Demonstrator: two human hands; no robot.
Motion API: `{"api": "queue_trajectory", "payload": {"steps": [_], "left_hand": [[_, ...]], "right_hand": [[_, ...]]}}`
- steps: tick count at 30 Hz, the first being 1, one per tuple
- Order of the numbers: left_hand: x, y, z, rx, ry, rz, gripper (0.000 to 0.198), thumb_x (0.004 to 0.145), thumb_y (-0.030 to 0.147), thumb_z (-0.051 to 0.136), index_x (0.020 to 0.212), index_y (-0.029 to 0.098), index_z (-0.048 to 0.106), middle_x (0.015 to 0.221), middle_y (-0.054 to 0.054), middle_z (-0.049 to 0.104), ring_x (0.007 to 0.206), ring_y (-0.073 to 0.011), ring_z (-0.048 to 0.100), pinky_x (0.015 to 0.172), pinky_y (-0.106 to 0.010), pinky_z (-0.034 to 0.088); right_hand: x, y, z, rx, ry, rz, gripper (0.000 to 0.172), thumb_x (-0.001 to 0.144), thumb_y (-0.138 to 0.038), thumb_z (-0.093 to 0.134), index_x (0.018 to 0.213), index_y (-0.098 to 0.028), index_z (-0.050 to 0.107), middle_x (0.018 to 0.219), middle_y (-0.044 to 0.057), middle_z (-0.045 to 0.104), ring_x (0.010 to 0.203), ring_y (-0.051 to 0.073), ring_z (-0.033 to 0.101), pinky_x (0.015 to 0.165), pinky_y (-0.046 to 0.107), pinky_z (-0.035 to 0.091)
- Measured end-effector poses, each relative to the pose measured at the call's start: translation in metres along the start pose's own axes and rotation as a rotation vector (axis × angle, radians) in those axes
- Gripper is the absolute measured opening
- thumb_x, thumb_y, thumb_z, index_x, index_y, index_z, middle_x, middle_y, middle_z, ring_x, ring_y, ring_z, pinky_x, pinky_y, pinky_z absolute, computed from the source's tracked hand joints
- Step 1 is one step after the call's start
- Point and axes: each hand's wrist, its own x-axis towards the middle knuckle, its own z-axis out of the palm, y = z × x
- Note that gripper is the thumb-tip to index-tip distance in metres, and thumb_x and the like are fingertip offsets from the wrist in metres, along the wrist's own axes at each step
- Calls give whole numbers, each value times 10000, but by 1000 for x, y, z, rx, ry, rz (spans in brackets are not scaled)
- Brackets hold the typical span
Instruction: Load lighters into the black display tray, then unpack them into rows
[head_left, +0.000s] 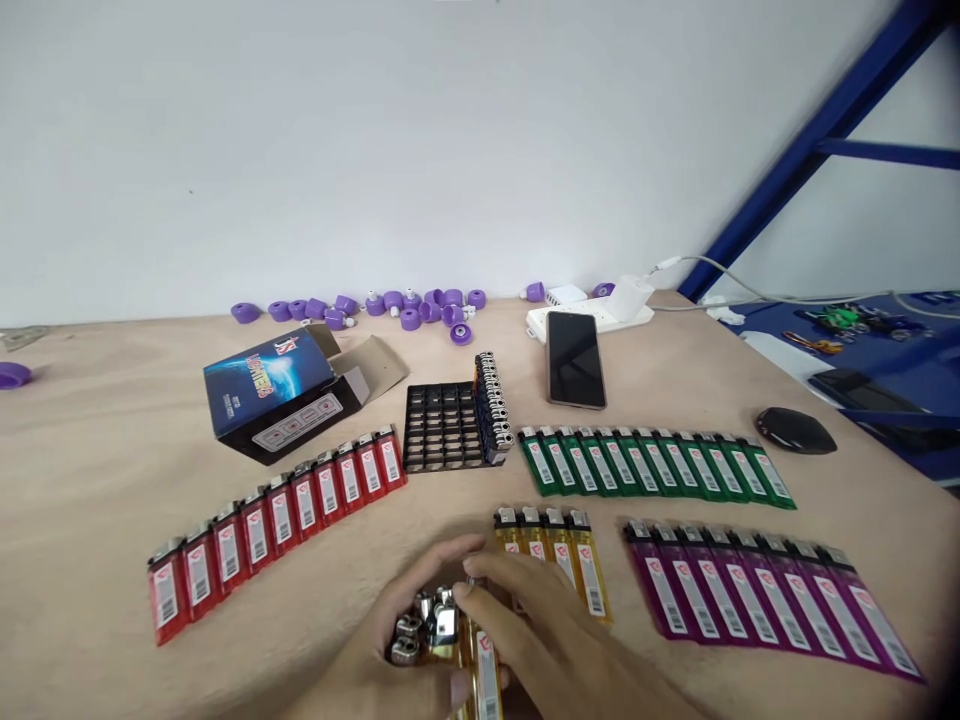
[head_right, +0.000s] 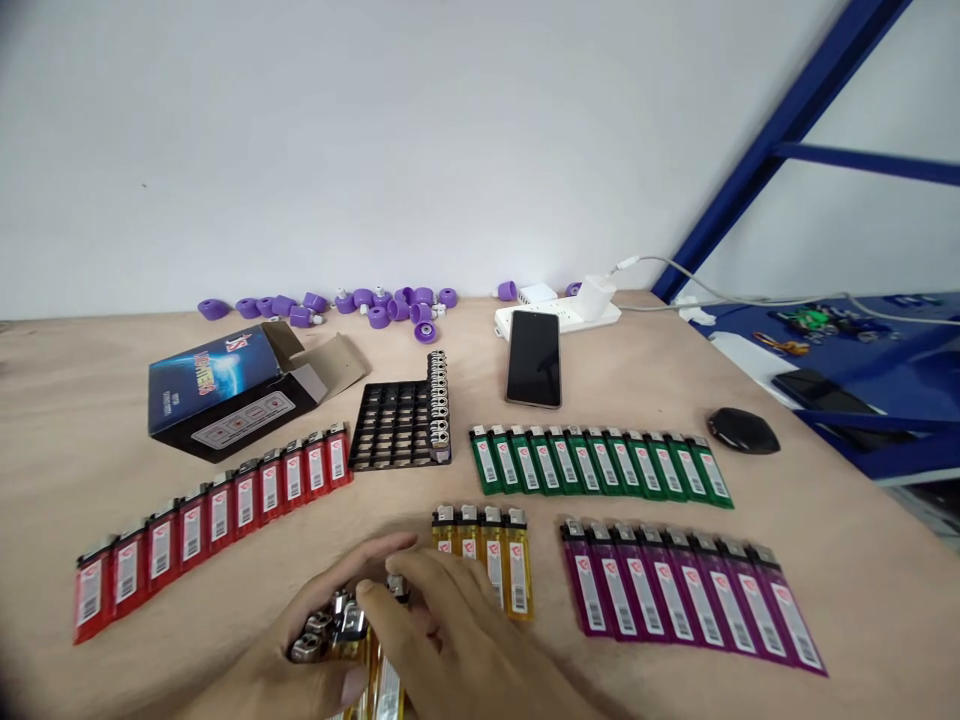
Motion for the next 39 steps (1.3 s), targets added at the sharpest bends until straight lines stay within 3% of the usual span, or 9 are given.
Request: {"api": "queue_trajectory", "payload": {"steps": [2, 4, 7, 10, 12, 15, 18, 32, 39], "left_hand": [[-1, 2, 2, -35, -6, -20, 583, 690, 240, 863, 1237, 331, 682, 1279, -41, 688, 1344, -338, 512, 1107, -493, 384], [-1, -1, 1, -63, -19, -37, 591, 685, 267, 881, 1235, 337, 676, 1129, -49, 736, 1184, -329, 640, 1033, -497, 443], [0, -10, -7, -49, 28, 36, 494, 736, 321, 862, 1190, 319, 668, 983, -44, 738, 931, -266, 713, 897, -430, 508], [4, -17, -16, 74, 193, 227, 355, 805, 363, 811, 1102, 273, 639, 922, -29, 714, 806, -189, 675, 764, -315, 512], [7, -18, -21, 139, 295, 306, 323, 825, 362, 791, 1070, 259, 608, 884, -7, 690, 743, -158, 640, 702, -282, 499], [9, -14, -22, 178, 364, 336, 308, 822, 352, 788, 1027, 249, 582, 846, 15, 665, 703, -147, 611, 665, -278, 500], [9, -11, -20, 201, 359, 347, 306, 810, 362, 793, 990, 239, 579, 818, 18, 657, 677, -145, 605, 645, -274, 501], [8, -12, -26, 233, 249, 307, 256, 872, 376, 733, 990, 234, 555, 852, 10, 623, 726, -146, 602, 699, -276, 492], [9, -11, -23, 235, 300, 313, 298, 826, 390, 766, 980, 225, 571, 824, -2, 650, 681, -159, 611, 647, -284, 493]], "right_hand": [[-1, 4, 0, 76, -9, 21, 706, 874, -140, 635, 1488, -243, 301, 1387, 105, 590, 1325, 238, 523, 1067, 343, 481], [-1, 10, -2, 177, 24, 25, 837, 846, -291, 740, 1512, -287, 234, 1389, 87, 592, 1297, 249, 556, 1045, 340, 504], [2, 17, -12, 264, 44, 159, 1005, 748, -462, 817, 1529, -325, 199, 1448, 90, 541, 1288, 289, 566, 1016, 377, 529], [12, 16, -25, 224, -80, 335, 954, 767, -345, 771, 1534, -330, 204, 1519, 89, 458, 1360, 306, 485, 1040, 452, 502], [22, 12, -30, 166, -194, 363, 908, 767, -246, 719, 1530, -316, 231, 1520, 81, 456, 1403, 312, 419, 1105, 534, 416], [33, 8, -28, 100, -322, 376, 838, 760, -195, 662, 1513, -278, 304, 1490, 87, 487, 1414, 329, 377, 1153, 640, 270], [36, 8, -21, 70, -358, 384, 818, 766, -202, 639, 1514, -254, 312, 1483, 104, 488, 1416, 338, 363, 1145, 676, 225], [36, 10, -21, 30, -342, 390, 761, 780, -252, 657, 1482, -273, 367, 1478, 82, 501, 1401, 345, 352, 1125, 650, 236], [35, 15, -18, 36, -354, 423, 802, 791, -277, 680, 1508, -316, 322, 1511, 58, 472, 1418, 348, 331, 1126, 657, 238]]}}
